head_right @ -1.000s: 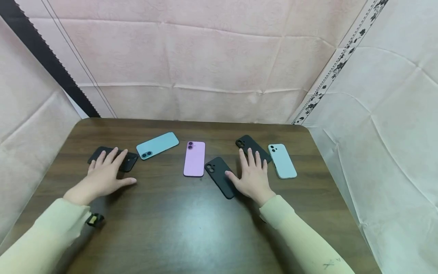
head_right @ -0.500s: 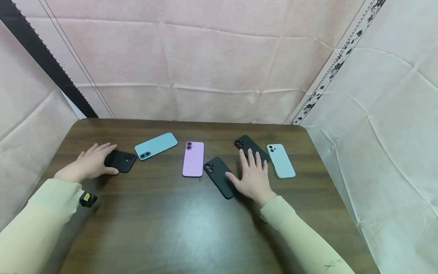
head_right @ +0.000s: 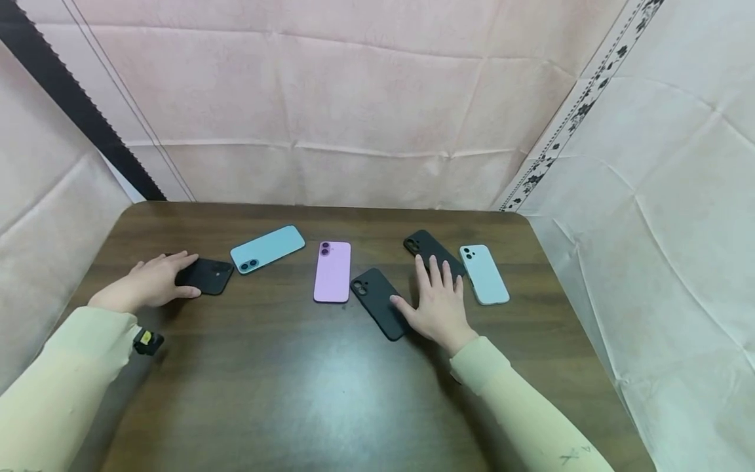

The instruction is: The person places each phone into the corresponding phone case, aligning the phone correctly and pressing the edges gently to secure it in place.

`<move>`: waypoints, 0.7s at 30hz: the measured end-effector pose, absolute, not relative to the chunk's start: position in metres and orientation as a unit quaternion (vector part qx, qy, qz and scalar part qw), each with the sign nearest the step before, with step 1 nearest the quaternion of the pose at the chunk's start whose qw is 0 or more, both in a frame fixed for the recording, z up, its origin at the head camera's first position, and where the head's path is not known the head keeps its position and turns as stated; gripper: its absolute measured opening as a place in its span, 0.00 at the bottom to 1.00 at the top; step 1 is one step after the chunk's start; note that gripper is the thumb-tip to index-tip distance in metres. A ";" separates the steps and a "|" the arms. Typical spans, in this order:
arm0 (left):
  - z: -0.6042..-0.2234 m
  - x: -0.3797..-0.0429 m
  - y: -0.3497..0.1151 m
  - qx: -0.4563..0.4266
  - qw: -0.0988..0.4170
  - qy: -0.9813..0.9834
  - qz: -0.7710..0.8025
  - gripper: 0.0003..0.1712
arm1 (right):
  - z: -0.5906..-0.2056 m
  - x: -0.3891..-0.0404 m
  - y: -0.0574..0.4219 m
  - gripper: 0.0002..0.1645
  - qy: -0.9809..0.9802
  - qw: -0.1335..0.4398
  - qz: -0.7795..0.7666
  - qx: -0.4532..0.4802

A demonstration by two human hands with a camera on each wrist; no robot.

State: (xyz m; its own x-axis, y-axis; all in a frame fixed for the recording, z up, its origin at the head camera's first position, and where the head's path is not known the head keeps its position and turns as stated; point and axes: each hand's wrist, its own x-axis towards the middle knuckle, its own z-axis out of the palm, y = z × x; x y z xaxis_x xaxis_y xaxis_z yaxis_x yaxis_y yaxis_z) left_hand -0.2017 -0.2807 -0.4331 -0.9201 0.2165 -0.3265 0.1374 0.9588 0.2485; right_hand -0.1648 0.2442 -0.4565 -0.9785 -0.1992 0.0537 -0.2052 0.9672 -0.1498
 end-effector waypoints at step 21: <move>-0.438 -0.200 -0.289 0.039 0.159 0.973 0.165 0.56 | -0.459 -0.166 0.236 0.60 -0.990 0.022 0.077 0.116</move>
